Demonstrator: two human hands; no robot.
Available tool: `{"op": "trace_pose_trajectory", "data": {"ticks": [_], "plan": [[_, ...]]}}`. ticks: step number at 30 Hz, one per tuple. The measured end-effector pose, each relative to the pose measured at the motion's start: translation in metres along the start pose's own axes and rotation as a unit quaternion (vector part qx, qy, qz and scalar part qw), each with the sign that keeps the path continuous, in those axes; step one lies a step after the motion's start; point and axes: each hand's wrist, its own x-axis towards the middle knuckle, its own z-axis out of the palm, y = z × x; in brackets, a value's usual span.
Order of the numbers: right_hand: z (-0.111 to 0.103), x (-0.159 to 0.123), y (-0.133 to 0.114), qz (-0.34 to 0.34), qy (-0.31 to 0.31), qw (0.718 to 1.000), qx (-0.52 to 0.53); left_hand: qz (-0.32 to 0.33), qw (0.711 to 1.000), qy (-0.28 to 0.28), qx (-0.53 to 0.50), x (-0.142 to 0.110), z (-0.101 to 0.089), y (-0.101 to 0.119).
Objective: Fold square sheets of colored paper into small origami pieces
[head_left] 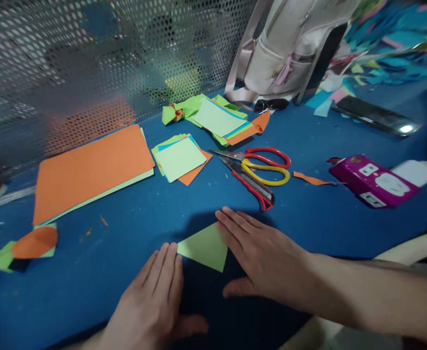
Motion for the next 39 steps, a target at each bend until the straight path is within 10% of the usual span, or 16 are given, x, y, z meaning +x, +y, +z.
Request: {"op": "trace_pose_trajectory", "data": {"ticks": [13, 23, 28, 33, 39], "plan": [[-0.004, 0.029, 0.036, -0.085, 0.054, 0.994, 0.052, -0.162, 0.952, -0.037, -0.259, 0.017, 0.01, -0.033], [-0.004, 0.015, 0.078, -0.011, 0.066, 0.993, -0.1, -0.14, 0.94, -0.092, -0.298, 0.029, 0.016, -0.047], [-0.015, 0.019, 0.071, -0.037, 0.069, 0.994, -0.071, -0.165, 0.924, -0.033, -0.344, 0.034, 0.023, -0.05], [-0.011, 0.036, 0.054, -0.163, 0.023, 0.986, 0.014, -0.302, 0.859, -0.044, -0.411, 0.05, 0.02, -0.056], [-0.002, 0.044, 0.058, -0.069, 0.179, 0.961, 0.199, -0.464, 0.703, -0.025, -0.539, 0.071, 0.015, -0.071]]}}
